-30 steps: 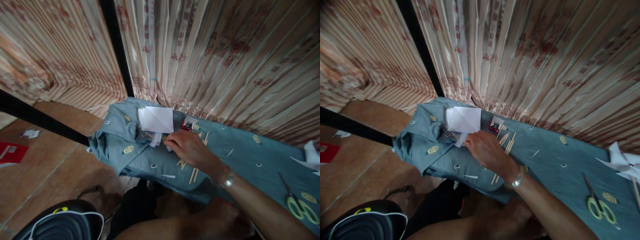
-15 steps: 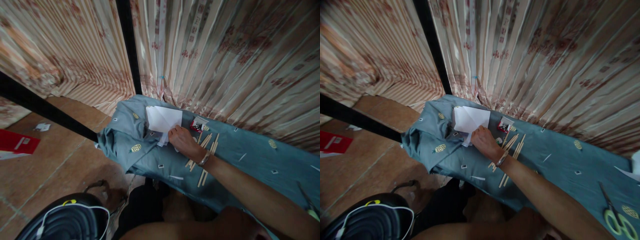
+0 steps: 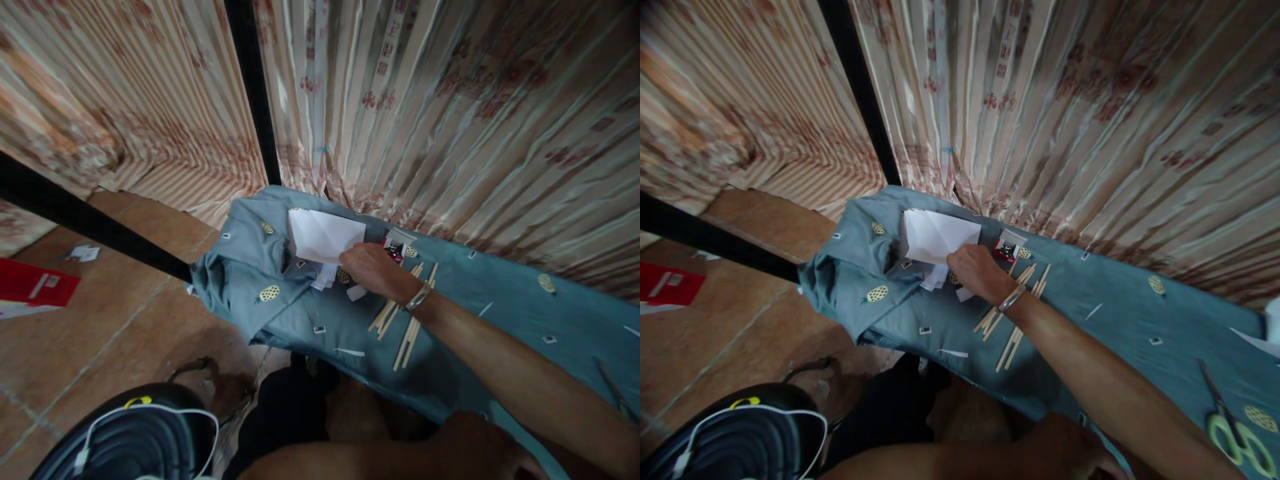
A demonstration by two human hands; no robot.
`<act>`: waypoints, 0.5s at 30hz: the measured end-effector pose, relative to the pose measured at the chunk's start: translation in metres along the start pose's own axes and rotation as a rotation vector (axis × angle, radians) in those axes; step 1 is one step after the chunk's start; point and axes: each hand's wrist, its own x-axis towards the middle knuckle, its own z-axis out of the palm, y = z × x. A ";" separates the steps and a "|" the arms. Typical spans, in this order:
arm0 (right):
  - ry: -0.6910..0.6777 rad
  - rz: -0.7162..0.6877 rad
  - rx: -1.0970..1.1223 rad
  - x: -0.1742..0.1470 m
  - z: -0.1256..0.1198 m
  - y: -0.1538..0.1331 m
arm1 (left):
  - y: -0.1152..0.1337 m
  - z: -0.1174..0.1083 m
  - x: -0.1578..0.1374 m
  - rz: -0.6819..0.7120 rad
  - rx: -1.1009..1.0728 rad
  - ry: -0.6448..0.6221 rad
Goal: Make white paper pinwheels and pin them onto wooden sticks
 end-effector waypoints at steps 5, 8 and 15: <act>-0.024 0.018 0.029 0.007 0.002 0.015 | -0.005 0.004 0.005 0.003 -0.003 -0.004; -0.026 0.020 0.039 0.008 0.002 0.016 | -0.007 0.010 0.006 0.013 0.010 0.014; -0.005 0.018 0.071 0.002 0.004 0.015 | -0.001 0.010 0.006 -0.026 -0.044 0.026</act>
